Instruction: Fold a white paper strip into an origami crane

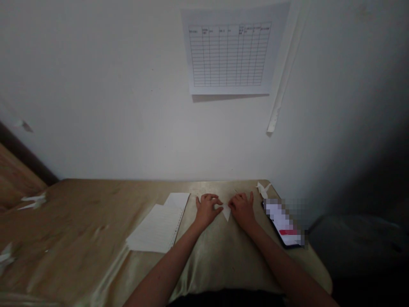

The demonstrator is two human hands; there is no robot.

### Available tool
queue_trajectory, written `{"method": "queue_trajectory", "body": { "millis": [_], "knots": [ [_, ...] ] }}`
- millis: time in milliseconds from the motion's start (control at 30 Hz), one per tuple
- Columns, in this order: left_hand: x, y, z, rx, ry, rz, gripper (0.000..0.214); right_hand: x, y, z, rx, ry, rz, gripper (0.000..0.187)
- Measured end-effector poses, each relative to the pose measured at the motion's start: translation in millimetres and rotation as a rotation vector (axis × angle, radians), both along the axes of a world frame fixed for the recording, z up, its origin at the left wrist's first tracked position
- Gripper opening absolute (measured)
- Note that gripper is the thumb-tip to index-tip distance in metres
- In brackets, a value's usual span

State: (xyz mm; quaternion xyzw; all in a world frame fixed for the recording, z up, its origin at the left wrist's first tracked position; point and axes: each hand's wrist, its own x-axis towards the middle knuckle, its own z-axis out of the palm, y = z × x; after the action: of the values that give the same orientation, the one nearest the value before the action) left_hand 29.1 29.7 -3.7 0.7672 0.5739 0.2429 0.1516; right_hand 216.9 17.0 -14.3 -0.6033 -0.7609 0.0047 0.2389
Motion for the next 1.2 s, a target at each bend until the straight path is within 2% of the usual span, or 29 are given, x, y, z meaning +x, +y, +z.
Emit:
{"method": "queue_trajectory", "body": {
  "millis": [267, 633, 767, 1033, 1200],
  "knots": [
    [-0.3, -3.2, -4.1, 0.064, 0.060, -0.033, 0.008, -2.4, -9.7, 8.1, 0.038, -0.169, 0.090, 0.027],
    [-2.2, -5.1, -7.1, 0.131, 0.124, -0.053, 0.019, -1.8, -10.5, 1.2, 0.103, -0.148, 0.106, 0.030],
    [-1.2, -6.4, -5.3, 0.158, 0.162, -0.068, 0.016, -0.8, -8.6, 2.2, 0.064, -0.152, 0.108, 0.030],
    [-4.4, -9.3, 1.0, 0.173, 0.230, -0.090, 0.017, 3.3, -16.7, 18.0, -0.029, -0.145, 0.103, 0.026],
    [-3.1, -10.0, 2.0, 0.110, 0.223, -0.069, 0.019, 8.2, -16.7, 20.7, -0.103, -0.044, -0.017, 0.020]
  ]
}}
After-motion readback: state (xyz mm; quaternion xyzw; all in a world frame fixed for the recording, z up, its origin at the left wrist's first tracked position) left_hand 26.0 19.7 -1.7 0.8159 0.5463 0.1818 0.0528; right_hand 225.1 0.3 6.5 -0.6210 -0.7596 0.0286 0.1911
